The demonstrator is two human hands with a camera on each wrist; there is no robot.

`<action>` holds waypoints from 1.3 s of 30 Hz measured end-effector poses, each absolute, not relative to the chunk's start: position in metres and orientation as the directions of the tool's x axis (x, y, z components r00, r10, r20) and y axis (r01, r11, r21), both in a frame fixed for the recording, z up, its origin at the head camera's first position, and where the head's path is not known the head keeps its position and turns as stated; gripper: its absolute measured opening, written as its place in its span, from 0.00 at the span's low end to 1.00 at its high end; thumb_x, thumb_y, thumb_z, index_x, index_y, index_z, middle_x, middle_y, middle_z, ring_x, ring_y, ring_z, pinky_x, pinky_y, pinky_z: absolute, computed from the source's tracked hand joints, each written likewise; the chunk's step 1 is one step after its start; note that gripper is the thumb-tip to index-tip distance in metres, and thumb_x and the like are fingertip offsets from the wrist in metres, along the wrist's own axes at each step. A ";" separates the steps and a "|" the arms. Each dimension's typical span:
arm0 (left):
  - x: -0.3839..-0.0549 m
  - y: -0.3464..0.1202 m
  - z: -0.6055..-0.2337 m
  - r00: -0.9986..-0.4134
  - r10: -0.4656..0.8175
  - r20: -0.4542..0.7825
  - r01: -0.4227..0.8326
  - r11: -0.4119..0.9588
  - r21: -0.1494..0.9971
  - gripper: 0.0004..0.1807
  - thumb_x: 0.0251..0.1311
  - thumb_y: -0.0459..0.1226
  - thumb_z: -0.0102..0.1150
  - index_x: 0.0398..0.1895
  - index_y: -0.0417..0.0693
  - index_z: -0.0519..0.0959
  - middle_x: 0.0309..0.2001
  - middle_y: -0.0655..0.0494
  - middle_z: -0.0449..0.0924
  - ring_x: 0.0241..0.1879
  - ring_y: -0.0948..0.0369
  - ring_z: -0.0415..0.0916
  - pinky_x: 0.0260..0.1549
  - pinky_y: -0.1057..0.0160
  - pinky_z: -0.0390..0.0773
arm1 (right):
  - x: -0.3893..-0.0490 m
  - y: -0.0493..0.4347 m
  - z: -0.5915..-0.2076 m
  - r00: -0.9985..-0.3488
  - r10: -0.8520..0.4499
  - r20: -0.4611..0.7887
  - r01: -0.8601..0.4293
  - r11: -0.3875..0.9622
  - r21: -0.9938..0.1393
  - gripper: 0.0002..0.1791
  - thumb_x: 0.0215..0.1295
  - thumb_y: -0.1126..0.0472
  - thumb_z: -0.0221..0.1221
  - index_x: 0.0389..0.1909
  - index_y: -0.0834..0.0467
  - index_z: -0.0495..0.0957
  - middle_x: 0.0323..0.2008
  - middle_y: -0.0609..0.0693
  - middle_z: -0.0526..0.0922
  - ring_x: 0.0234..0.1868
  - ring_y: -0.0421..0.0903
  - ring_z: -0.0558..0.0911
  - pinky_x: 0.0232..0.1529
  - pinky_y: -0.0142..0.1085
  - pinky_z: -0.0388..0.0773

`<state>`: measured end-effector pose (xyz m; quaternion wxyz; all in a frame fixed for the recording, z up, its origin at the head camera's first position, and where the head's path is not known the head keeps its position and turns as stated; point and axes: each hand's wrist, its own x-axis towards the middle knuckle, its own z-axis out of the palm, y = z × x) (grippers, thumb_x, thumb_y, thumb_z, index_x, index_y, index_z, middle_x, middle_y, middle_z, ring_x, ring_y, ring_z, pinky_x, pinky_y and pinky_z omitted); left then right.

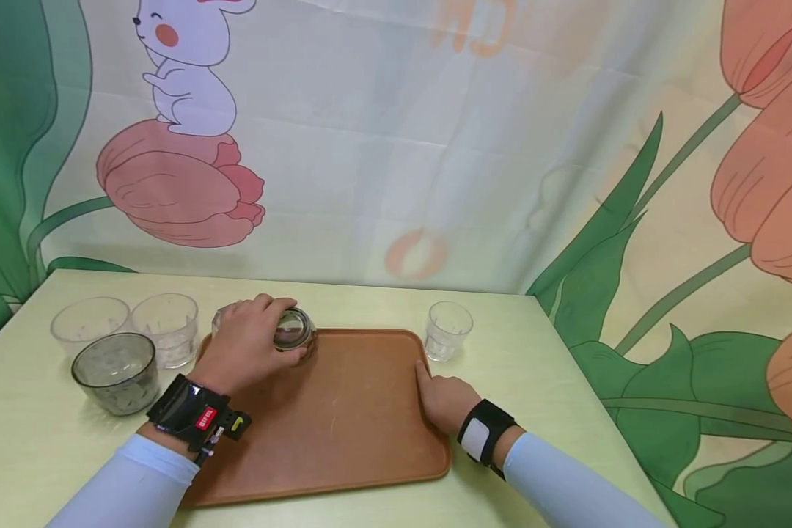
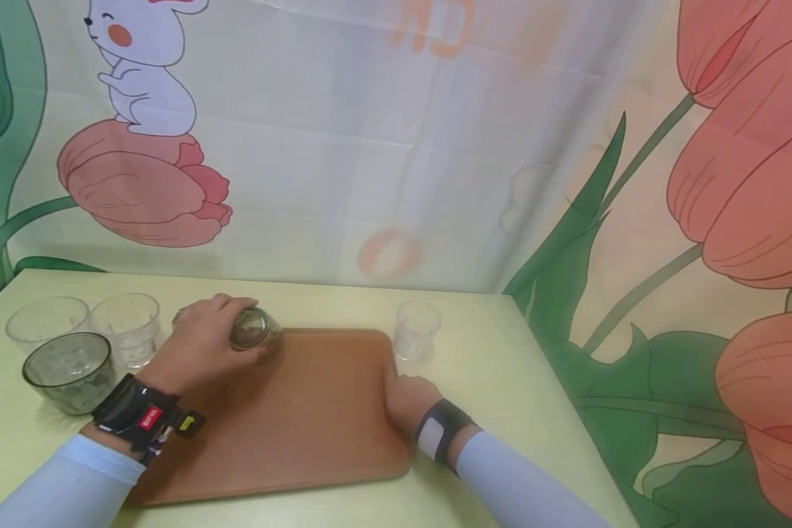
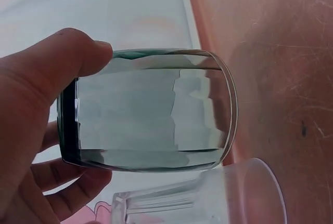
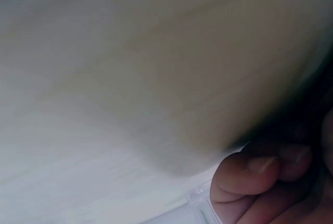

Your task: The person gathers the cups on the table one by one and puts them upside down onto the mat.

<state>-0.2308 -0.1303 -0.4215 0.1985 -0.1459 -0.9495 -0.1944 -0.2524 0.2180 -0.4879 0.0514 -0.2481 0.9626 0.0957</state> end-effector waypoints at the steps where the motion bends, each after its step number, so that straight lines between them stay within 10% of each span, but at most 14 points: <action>1: -0.231 -0.131 -0.422 -0.880 0.200 0.432 0.353 0.882 0.312 0.41 0.45 0.54 0.74 0.62 0.43 0.75 0.49 0.42 0.79 0.49 0.44 0.77 0.57 0.35 0.66 | -0.252 0.218 -0.488 -0.873 -0.465 -0.148 -0.485 0.861 0.156 0.30 0.74 0.63 0.47 0.75 0.66 0.57 0.22 0.52 0.77 0.18 0.47 0.75 0.22 0.44 0.79; 39: -0.243 -0.125 -0.431 -0.938 0.178 0.296 0.264 0.921 0.285 0.39 0.55 0.56 0.68 0.65 0.44 0.73 0.56 0.40 0.79 0.60 0.39 0.70 0.68 0.32 0.51 | -0.253 0.219 -0.490 -0.874 -0.463 -0.145 -0.482 0.863 0.151 0.29 0.75 0.62 0.46 0.75 0.66 0.58 0.23 0.52 0.78 0.19 0.46 0.76 0.25 0.44 0.80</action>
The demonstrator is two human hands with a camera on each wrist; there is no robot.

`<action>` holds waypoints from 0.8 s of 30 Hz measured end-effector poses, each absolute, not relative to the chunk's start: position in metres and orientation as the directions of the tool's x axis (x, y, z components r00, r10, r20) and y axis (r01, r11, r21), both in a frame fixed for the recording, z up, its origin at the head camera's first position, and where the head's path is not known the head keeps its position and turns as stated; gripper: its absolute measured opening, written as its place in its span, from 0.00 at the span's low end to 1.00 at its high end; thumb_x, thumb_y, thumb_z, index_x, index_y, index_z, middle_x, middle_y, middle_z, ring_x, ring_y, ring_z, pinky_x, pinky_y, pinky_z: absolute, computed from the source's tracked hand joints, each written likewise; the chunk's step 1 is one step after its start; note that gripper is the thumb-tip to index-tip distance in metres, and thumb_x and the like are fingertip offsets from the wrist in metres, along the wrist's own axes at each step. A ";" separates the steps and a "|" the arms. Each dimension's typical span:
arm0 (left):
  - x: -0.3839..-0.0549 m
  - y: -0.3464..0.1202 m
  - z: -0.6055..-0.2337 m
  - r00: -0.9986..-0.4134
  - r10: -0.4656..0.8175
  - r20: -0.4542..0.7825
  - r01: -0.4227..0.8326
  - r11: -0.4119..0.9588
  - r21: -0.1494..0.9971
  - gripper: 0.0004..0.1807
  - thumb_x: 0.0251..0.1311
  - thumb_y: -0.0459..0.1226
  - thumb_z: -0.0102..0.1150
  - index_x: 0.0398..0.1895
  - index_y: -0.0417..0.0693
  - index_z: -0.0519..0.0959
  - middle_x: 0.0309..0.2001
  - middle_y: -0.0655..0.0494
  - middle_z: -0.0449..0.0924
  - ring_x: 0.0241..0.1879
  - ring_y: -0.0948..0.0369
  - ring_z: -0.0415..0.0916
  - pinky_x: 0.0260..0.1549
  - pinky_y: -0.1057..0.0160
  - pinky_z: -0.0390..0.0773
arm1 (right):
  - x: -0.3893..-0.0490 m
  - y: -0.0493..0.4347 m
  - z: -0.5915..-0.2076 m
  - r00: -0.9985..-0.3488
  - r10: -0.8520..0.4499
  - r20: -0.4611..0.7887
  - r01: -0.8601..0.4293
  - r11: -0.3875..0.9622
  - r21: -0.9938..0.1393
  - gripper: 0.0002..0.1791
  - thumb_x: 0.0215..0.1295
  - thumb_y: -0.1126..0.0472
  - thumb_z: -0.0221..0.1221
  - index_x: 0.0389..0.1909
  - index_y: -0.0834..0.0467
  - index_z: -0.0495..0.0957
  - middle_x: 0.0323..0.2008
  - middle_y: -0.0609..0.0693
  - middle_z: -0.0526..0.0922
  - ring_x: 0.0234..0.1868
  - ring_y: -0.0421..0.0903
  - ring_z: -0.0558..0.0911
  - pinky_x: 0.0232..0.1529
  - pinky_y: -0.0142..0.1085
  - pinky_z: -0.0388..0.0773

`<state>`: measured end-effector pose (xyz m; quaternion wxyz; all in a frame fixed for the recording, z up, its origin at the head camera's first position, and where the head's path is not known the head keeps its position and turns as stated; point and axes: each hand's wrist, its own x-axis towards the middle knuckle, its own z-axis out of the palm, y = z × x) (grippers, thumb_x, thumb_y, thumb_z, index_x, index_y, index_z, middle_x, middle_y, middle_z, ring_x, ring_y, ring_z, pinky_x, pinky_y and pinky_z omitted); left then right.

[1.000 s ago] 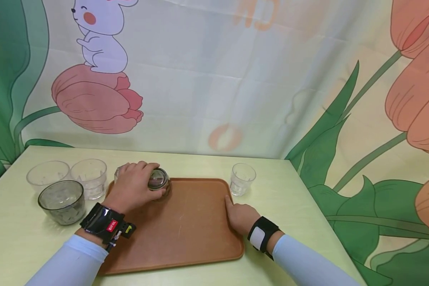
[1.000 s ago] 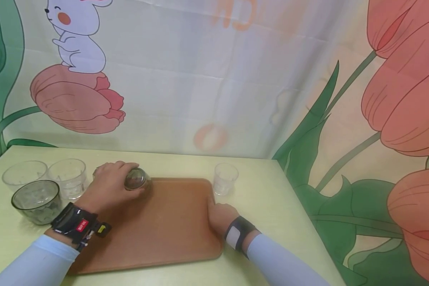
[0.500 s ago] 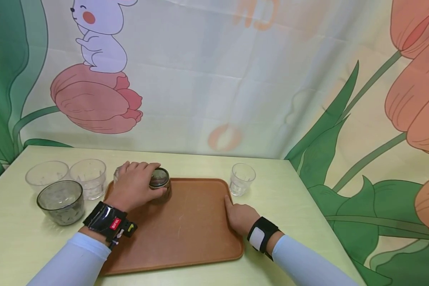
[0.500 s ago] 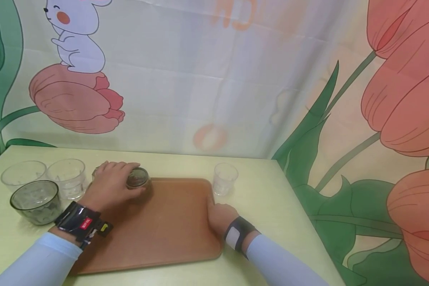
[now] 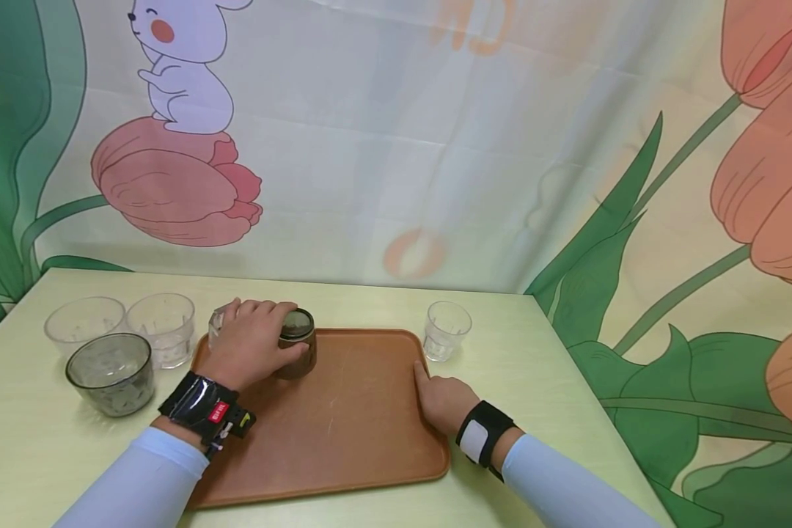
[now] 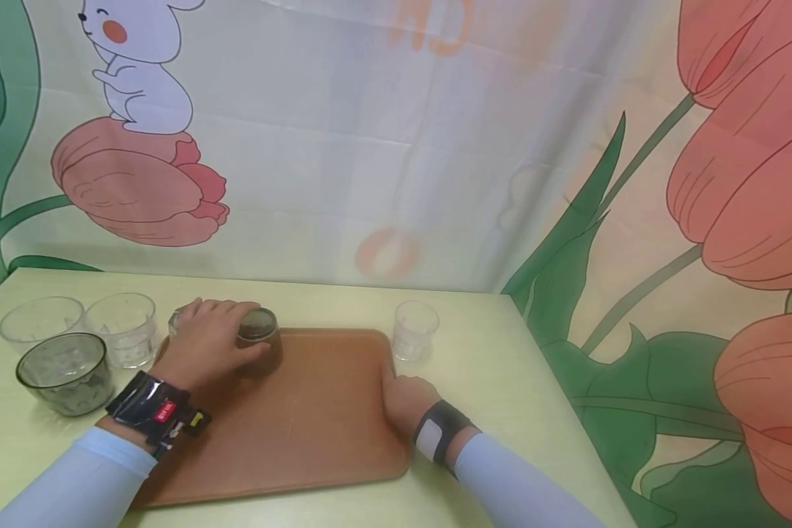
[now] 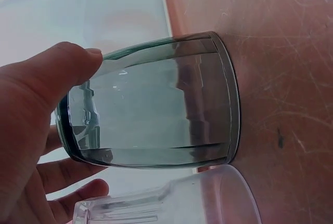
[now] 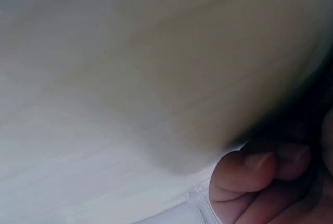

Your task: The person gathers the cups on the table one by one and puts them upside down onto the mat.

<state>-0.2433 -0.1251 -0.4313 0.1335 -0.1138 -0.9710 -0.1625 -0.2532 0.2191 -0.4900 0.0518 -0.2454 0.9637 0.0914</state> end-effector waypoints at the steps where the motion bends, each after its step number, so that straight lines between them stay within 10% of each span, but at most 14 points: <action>1: -0.243 -0.125 -0.431 -0.939 0.177 0.294 0.262 0.922 0.284 0.39 0.55 0.56 0.68 0.65 0.44 0.73 0.56 0.40 0.80 0.60 0.39 0.70 0.68 0.32 0.51 | -0.253 0.219 -0.490 -0.873 -0.465 -0.145 -0.484 0.862 0.153 0.30 0.75 0.62 0.46 0.75 0.66 0.57 0.23 0.52 0.78 0.19 0.46 0.76 0.24 0.44 0.80; 24: -0.247 -0.125 -0.432 -0.955 0.153 0.255 0.225 0.932 0.285 0.38 0.57 0.54 0.69 0.66 0.44 0.72 0.60 0.38 0.77 0.63 0.37 0.67 0.69 0.28 0.46 | -0.253 0.219 -0.493 -0.876 -0.465 -0.131 -0.482 0.861 0.164 0.30 0.74 0.63 0.47 0.74 0.66 0.58 0.23 0.52 0.77 0.19 0.47 0.75 0.24 0.44 0.79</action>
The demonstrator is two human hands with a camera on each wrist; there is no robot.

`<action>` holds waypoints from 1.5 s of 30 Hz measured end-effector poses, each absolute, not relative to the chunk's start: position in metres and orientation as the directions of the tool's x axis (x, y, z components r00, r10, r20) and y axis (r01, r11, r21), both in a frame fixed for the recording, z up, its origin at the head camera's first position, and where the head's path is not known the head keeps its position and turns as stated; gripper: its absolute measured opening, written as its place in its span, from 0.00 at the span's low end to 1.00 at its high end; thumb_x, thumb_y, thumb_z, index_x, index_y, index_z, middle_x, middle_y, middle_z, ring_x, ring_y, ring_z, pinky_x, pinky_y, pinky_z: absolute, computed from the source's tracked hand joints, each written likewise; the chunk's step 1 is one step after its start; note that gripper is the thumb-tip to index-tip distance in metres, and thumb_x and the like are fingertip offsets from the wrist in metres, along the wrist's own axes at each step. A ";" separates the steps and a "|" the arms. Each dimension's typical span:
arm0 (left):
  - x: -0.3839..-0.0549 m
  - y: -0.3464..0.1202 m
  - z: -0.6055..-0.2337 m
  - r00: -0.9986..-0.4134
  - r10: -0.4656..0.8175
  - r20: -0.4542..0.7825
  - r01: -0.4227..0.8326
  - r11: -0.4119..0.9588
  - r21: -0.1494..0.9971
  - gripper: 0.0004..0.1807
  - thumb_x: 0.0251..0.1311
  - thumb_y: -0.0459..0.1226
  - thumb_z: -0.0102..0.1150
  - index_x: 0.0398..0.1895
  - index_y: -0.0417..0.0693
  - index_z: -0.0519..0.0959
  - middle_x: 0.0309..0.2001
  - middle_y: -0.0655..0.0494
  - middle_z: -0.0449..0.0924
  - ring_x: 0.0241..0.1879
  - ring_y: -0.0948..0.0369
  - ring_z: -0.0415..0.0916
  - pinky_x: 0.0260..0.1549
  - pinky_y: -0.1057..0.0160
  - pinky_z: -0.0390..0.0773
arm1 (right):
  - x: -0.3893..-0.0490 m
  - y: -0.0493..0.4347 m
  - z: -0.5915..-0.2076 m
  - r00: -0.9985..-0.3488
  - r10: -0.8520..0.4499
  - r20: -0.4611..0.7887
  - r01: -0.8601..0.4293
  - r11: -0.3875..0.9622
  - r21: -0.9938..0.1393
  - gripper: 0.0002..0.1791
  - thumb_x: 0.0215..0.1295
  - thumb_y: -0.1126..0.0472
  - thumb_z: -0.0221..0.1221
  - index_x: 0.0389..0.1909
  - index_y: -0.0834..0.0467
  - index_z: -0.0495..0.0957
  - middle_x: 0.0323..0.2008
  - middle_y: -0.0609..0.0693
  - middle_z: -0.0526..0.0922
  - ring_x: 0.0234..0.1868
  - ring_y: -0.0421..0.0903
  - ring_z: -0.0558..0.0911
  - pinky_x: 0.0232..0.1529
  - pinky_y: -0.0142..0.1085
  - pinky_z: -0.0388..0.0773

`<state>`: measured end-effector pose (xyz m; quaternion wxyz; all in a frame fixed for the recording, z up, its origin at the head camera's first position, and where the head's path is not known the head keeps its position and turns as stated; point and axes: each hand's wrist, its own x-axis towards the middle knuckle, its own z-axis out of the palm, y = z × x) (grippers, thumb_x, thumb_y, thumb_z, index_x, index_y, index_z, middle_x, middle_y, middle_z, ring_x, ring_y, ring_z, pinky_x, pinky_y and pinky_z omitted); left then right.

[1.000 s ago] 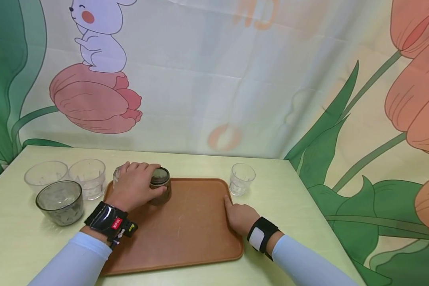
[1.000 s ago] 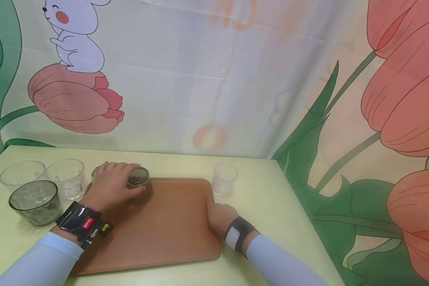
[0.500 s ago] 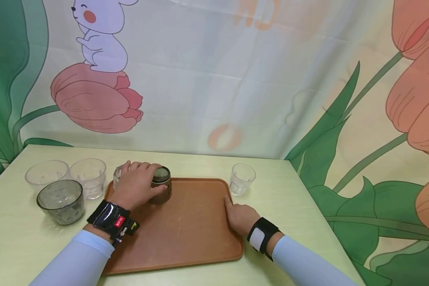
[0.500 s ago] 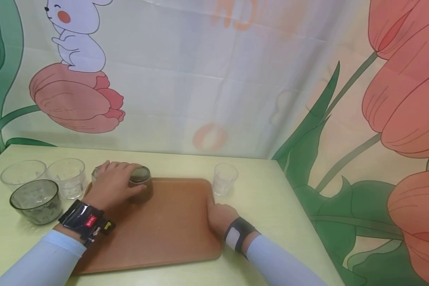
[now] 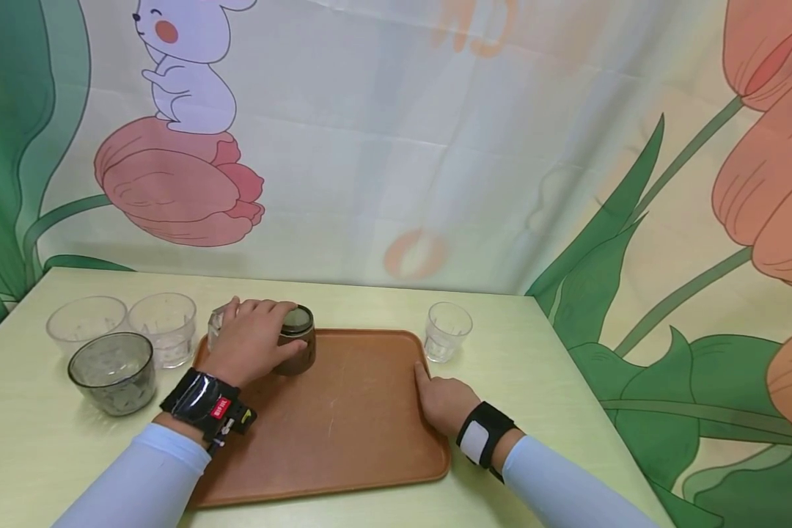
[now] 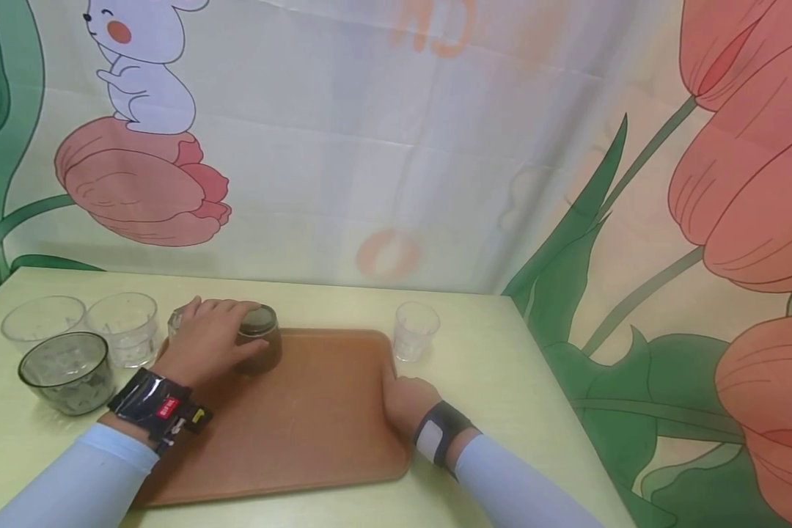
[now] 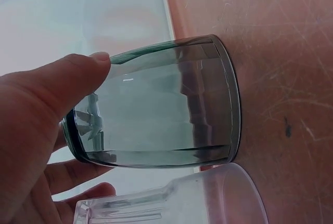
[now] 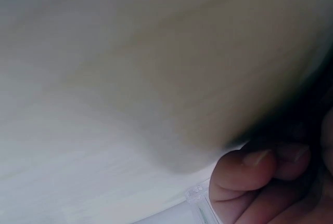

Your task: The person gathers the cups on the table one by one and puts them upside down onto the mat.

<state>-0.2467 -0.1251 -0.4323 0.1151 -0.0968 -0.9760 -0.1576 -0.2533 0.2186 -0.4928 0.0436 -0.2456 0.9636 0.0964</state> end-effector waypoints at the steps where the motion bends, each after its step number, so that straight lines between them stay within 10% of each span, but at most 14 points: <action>1: -0.247 -0.125 -0.432 -0.954 0.154 0.258 0.227 0.931 0.286 0.38 0.57 0.54 0.69 0.66 0.44 0.72 0.60 0.38 0.77 0.63 0.37 0.68 0.69 0.28 0.47 | -0.253 0.218 -0.492 -0.876 -0.464 -0.133 -0.481 0.861 0.164 0.30 0.74 0.63 0.47 0.74 0.66 0.58 0.23 0.52 0.77 0.19 0.47 0.75 0.24 0.44 0.79; 45: -0.239 -0.129 -0.431 -0.876 0.214 0.432 0.384 0.851 0.358 0.36 0.58 0.53 0.67 0.66 0.46 0.72 0.63 0.42 0.74 0.64 0.43 0.68 0.71 0.35 0.55 | -0.253 0.221 -0.496 -0.856 -0.507 -0.102 -0.517 0.829 0.213 0.30 0.73 0.64 0.49 0.73 0.67 0.59 0.20 0.51 0.75 0.16 0.46 0.73 0.19 0.43 0.77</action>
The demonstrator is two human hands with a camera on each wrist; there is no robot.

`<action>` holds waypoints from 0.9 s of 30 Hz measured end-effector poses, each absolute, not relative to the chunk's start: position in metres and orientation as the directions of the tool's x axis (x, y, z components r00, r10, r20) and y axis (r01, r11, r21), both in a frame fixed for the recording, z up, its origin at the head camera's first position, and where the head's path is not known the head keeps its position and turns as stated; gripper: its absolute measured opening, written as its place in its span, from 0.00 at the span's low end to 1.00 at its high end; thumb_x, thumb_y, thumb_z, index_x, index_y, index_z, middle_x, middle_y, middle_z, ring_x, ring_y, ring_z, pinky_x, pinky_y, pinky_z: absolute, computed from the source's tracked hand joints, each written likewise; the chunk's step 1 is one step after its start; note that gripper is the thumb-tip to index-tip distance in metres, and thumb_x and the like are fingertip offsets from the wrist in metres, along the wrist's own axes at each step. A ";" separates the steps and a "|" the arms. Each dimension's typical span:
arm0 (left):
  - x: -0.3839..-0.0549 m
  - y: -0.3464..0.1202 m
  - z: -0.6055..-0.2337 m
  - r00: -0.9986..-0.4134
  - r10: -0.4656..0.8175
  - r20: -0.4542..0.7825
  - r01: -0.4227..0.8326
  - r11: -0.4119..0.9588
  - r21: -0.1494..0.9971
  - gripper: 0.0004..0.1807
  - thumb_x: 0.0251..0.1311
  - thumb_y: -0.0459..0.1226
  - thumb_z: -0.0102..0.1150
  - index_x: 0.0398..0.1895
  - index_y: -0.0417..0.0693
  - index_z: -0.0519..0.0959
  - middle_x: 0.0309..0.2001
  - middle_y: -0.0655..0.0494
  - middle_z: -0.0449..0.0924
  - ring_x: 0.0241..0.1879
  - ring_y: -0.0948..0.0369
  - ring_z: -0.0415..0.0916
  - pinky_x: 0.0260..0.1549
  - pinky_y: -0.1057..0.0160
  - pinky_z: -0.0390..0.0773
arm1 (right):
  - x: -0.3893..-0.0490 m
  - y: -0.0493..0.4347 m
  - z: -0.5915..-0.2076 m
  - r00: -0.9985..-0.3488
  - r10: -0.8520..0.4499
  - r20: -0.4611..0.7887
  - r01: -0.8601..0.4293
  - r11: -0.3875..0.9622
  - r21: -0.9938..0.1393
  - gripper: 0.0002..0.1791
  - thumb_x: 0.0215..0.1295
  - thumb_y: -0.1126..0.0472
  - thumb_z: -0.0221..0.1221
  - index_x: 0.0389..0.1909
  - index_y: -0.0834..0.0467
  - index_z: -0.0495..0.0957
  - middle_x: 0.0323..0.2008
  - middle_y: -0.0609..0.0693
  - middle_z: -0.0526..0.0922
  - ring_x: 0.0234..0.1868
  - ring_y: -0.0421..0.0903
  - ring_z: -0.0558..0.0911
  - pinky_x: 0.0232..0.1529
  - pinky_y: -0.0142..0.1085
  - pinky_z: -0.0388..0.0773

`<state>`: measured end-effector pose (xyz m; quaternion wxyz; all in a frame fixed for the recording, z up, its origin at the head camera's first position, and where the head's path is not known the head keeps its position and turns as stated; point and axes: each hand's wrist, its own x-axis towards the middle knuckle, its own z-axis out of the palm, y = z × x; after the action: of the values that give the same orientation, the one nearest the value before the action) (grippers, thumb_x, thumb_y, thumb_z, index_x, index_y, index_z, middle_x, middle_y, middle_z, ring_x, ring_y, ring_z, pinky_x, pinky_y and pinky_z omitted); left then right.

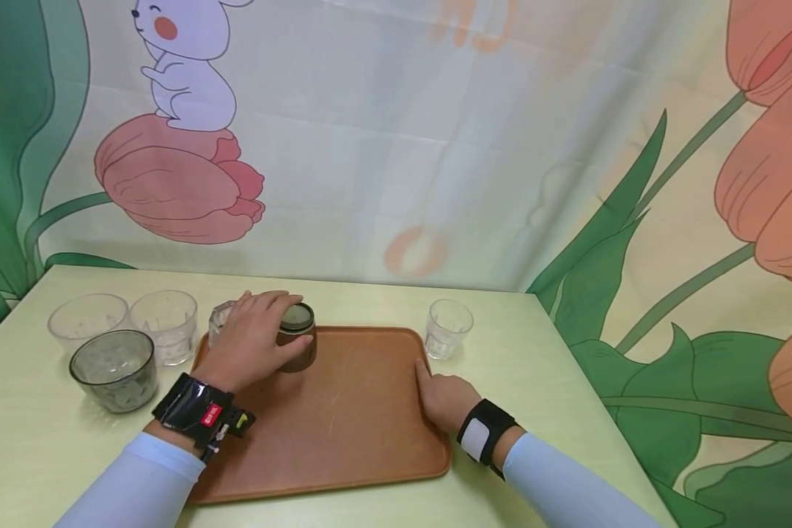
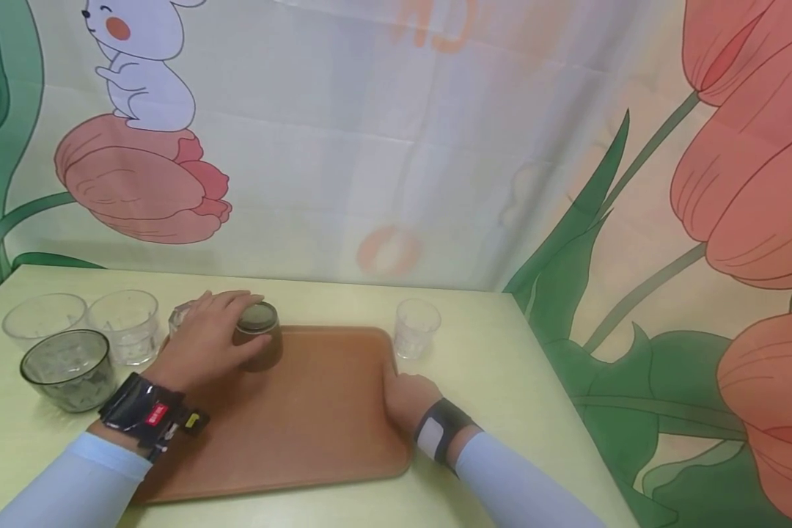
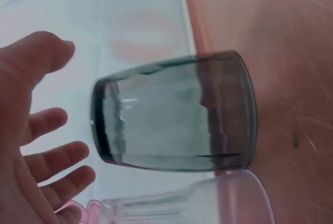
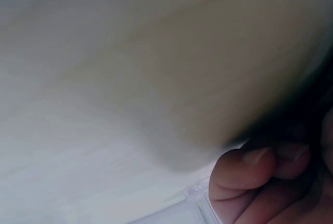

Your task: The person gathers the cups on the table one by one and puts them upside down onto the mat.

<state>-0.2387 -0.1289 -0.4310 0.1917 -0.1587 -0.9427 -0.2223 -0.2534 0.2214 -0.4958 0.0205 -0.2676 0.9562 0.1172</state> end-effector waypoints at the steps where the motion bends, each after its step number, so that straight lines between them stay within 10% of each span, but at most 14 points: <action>1: -0.238 -0.128 -0.430 -0.871 0.216 0.441 0.395 0.843 0.366 0.36 0.58 0.53 0.67 0.66 0.46 0.72 0.63 0.44 0.74 0.64 0.44 0.68 0.70 0.37 0.57 | -0.254 0.221 -0.496 -0.857 -0.504 -0.104 -0.515 0.831 0.210 0.30 0.73 0.64 0.48 0.74 0.67 0.59 0.20 0.51 0.75 0.17 0.46 0.73 0.20 0.43 0.77; 27: -0.190 -0.110 -0.382 -0.758 0.289 0.584 0.599 0.662 0.450 0.31 0.59 0.50 0.68 0.65 0.50 0.74 0.62 0.54 0.77 0.64 0.53 0.70 0.64 0.48 0.71 | -0.254 0.220 -0.496 -0.873 -0.476 -0.106 -0.488 0.855 0.176 0.29 0.75 0.63 0.46 0.74 0.65 0.59 0.21 0.51 0.76 0.18 0.47 0.75 0.22 0.44 0.79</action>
<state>-0.1903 -0.1101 -0.3823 0.2389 -0.2524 -0.8799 -0.3241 -0.2536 0.2199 -0.4964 0.0292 -0.2503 0.9627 0.0988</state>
